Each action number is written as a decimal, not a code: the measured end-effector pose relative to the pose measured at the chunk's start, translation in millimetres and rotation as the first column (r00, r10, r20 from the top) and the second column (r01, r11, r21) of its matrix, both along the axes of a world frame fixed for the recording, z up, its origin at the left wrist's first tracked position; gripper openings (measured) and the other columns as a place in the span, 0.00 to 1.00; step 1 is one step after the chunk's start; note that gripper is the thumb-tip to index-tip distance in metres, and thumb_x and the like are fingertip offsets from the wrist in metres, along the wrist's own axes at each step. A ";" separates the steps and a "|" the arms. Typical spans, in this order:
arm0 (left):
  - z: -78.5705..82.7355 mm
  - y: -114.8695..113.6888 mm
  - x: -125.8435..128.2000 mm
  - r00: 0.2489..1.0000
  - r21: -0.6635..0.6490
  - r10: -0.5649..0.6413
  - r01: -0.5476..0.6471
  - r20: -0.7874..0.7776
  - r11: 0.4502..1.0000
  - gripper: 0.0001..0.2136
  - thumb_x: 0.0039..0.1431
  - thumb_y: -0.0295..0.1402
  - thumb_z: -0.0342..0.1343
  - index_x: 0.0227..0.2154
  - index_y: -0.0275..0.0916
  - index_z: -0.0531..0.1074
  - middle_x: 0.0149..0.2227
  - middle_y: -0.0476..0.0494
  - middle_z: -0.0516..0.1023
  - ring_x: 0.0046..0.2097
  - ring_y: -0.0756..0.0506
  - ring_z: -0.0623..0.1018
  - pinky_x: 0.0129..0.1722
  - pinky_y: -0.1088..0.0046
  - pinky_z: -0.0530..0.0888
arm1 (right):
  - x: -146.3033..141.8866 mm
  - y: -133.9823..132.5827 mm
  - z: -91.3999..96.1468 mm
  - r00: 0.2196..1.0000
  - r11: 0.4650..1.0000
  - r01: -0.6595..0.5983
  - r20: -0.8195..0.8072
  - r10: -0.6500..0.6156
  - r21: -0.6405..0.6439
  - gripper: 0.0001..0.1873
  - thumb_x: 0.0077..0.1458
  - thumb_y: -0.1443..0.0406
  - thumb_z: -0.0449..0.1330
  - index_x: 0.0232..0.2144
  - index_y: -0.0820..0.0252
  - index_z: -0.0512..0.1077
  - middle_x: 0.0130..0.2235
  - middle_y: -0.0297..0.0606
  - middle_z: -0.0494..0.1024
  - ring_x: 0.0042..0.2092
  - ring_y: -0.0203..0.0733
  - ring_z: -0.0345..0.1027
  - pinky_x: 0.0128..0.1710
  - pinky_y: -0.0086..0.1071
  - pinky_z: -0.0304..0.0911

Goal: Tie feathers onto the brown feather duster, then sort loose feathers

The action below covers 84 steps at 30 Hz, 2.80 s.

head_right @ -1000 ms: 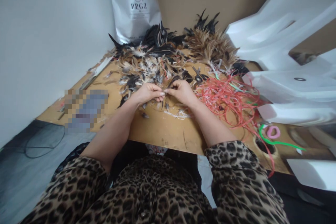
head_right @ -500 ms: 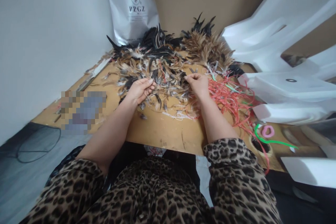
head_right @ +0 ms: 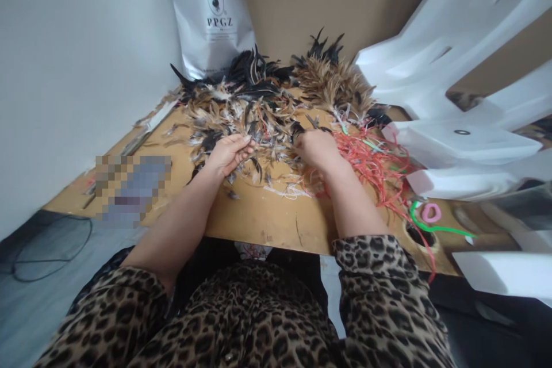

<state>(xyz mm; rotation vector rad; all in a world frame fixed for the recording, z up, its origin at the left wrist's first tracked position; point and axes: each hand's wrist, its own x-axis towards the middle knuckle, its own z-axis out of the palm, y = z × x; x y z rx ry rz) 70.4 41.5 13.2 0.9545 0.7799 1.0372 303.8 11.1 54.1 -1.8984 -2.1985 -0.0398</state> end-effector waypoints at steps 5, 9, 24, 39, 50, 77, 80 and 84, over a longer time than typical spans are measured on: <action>0.8 -0.9 1.2 1.000 -0.017 0.015 -0.015 0.003 1.000 0.11 0.45 0.34 0.64 0.25 0.32 0.72 0.26 0.47 0.77 0.23 0.58 0.73 0.21 0.85 0.66 | -9.1 1.1 -9.8 0.988 0.995 0.090 0.128 -0.086 -0.032 0.05 0.43 0.70 0.60 0.24 0.64 0.76 0.31 0.53 0.77 0.35 0.49 0.70 0.33 0.36 0.59; 0.0 -0.5 1.6 1.000 -0.027 0.013 -0.013 0.014 1.000 0.09 0.47 0.33 0.63 0.27 0.32 0.72 0.28 0.45 0.78 0.25 0.57 0.74 0.22 0.86 0.67 | -3.1 3.8 -6.7 0.865 0.995 0.067 -0.494 -0.092 -0.068 0.10 0.44 0.59 0.61 0.23 0.61 0.75 0.24 0.40 0.75 0.27 0.39 0.66 0.28 0.32 0.59; -3.5 -8.8 11.1 0.995 -0.113 -0.095 0.098 0.028 0.989 0.06 0.51 0.29 0.60 0.29 0.31 0.71 0.32 0.41 0.79 0.28 0.53 0.78 0.23 0.84 0.67 | -65.7 -2.3 -23.4 -0.240 0.923 -0.315 -0.922 -0.303 -0.221 0.19 0.34 0.60 0.70 0.23 0.61 0.65 0.19 0.25 0.62 0.20 0.25 0.50 0.18 0.24 0.45; 0.1 -12.8 10.8 0.987 -0.145 -0.162 0.162 0.008 0.976 0.05 0.52 0.27 0.58 0.27 0.30 0.70 0.32 0.38 0.80 0.27 0.53 0.78 0.21 0.84 0.66 | -69.5 -0.5 -31.4 -0.067 0.994 -0.013 -0.992 -0.110 -0.109 0.15 0.37 0.57 0.66 0.19 0.61 0.67 0.13 0.25 0.60 0.16 0.26 0.46 0.17 0.26 0.41; -0.9 -14.8 14.0 0.984 -0.122 -0.176 0.170 -0.041 0.978 0.03 0.51 0.24 0.59 0.27 0.29 0.72 0.26 0.43 0.78 0.26 0.54 0.77 0.24 0.84 0.70 | -78.2 -5.5 -32.3 0.027 0.998 0.037 -0.999 -0.042 -0.041 0.12 0.39 0.59 0.64 0.18 0.61 0.67 0.15 0.25 0.62 0.18 0.27 0.50 0.19 0.26 0.47; -7.9 -11.1 16.7 0.994 -0.155 -0.101 0.105 0.038 0.982 0.03 0.52 0.25 0.59 0.30 0.30 0.74 0.27 0.43 0.78 0.26 0.55 0.77 0.26 0.85 0.70 | -87.0 -9.3 -40.5 -0.119 0.988 -0.018 -0.981 -0.152 -0.151 0.15 0.33 0.57 0.68 0.24 0.61 0.75 0.21 0.30 0.72 0.23 0.29 0.59 0.23 0.25 0.55; -7.4 -11.5 15.5 0.993 -0.125 -0.119 0.117 -0.012 0.985 0.05 0.50 0.26 0.60 0.30 0.30 0.74 0.26 0.44 0.78 0.25 0.56 0.75 0.27 0.84 0.70 | -85.3 -7.8 -41.9 -0.097 0.989 -0.016 -0.984 -0.151 -0.150 0.15 0.32 0.58 0.68 0.24 0.61 0.75 0.24 0.32 0.75 0.27 0.31 0.63 0.27 0.26 0.58; -4.6 -13.1 14.0 0.983 -0.055 -0.151 0.146 -0.102 0.988 0.04 0.49 0.28 0.61 0.28 0.30 0.74 0.26 0.44 0.78 0.26 0.55 0.75 0.28 0.82 0.71 | -85.1 -7.3 -42.3 -0.129 0.988 -0.050 -0.980 -0.154 -0.149 0.15 0.31 0.59 0.69 0.24 0.61 0.74 0.25 0.31 0.75 0.27 0.31 0.64 0.29 0.27 0.59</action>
